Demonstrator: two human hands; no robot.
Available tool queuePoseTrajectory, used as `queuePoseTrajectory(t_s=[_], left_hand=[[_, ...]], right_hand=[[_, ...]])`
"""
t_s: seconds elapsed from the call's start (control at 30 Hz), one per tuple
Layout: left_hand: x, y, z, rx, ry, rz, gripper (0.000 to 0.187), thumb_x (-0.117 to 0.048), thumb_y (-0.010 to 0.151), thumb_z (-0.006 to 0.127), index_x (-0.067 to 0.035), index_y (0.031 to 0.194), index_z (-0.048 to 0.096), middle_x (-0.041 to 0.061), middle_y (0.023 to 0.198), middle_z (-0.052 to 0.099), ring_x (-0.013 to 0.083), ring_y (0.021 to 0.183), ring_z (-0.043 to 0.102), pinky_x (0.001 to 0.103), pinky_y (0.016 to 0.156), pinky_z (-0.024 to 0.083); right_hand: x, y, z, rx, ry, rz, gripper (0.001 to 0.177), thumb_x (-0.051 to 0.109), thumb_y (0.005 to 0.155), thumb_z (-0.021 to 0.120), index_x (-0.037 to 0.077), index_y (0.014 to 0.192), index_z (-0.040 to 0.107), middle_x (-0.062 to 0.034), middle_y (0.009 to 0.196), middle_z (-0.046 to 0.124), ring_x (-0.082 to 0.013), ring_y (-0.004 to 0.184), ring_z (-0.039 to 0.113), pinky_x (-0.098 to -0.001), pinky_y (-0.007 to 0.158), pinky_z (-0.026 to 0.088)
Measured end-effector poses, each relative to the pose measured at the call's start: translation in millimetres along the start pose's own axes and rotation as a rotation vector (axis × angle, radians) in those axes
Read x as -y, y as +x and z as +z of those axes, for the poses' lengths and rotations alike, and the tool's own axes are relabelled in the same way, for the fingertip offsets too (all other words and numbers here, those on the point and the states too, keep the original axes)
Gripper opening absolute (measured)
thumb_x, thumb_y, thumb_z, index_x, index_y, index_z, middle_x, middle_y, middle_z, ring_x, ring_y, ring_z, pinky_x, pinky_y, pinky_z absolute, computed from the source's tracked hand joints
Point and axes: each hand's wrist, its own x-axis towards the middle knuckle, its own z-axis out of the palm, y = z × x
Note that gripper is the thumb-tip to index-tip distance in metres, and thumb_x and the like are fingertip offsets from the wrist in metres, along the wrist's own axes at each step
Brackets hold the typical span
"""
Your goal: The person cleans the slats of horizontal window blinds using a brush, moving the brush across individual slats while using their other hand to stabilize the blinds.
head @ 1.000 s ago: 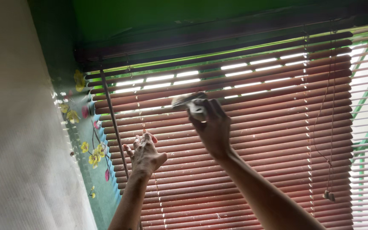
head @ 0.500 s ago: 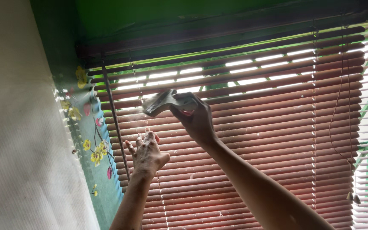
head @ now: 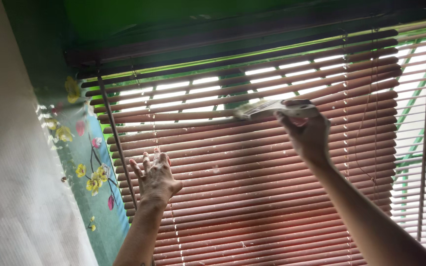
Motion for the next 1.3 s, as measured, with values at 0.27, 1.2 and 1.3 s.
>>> queuePoseTrajectory(t_s=[0.27,1.2,1.3], left_hand=[[-2.6,0.5,2.1,-0.015,-0.001,-0.007,0.079,-0.029,0.066,0.076,-0.022,0.138,0.044,0.004,0.164,0.033,0.0304,0.158,0.015,0.059,0.127,-0.008],[6.3,8.2,12.1,-0.090,-0.449,-0.067,0.066,-0.025,0.059,0.076,-0.019,0.120,0.052,0.007,0.131,0.058,0.0274,0.143,0.043,0.062,0.127,0.000],[5.6,5.0,4.4,-0.088,-0.466,-0.059,0.065,-0.023,0.059,0.076,-0.018,0.119,0.052,0.006,0.129,0.059,0.0273,0.142,0.043,0.061,0.128,0.000]], right_hand=[[-31.4,10.9,-90.2,-0.047,-0.335,-0.039,0.029,0.021,0.099,0.081,0.002,0.119,0.072,-0.0128,0.109,0.077,-0.0206,0.100,0.076,-0.0320,0.091,0.063],[45.6,0.7,74.0,0.020,0.025,-0.163,0.027,0.018,0.090,0.081,0.004,0.110,0.070,-0.0145,0.106,0.076,-0.0232,0.091,0.078,-0.0309,0.077,0.067],[60.7,-3.1,102.8,0.036,0.076,-0.143,0.026,0.018,0.090,0.080,0.003,0.109,0.070,-0.0132,0.104,0.077,-0.0219,0.089,0.079,-0.0300,0.074,0.068]])
